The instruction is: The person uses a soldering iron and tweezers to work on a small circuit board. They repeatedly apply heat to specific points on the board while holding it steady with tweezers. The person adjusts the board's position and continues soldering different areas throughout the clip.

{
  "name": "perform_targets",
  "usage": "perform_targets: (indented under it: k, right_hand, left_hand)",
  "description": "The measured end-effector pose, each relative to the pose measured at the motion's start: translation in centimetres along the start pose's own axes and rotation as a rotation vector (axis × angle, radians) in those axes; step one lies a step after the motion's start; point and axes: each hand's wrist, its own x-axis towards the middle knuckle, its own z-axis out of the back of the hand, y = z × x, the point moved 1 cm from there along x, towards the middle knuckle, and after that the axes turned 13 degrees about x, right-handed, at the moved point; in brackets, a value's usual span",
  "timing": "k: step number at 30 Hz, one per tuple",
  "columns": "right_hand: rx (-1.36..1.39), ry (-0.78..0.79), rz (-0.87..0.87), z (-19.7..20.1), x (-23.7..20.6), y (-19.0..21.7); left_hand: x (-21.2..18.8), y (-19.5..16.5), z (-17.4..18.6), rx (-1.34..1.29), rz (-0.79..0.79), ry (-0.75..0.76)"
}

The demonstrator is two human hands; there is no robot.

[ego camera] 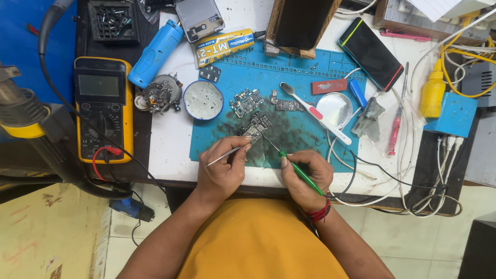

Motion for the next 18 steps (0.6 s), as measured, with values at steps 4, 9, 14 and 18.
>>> perform_targets:
  k: [4, 9, 14, 18]
  right_hand:
    - [-0.012, 0.025, 0.049, 0.00, 0.15, -0.02]
    - [-0.013, 0.028, 0.055, -0.01, 0.14, 0.02]
    - [-0.020, 0.029, 0.059, -0.11, 0.23, 0.12]
    - [-0.009, 0.023, 0.040, -0.07, 0.19, 0.13]
  left_hand:
    - [-0.05, 0.04, -0.02, -0.011, 0.027, 0.016]
    - [-0.06, 0.07, -0.09, 0.002, 0.021, 0.009]
    - [0.00, 0.05, -0.03, -0.012, 0.035, 0.016]
    - [0.01, 0.00, 0.03, 0.010, -0.012, -0.005]
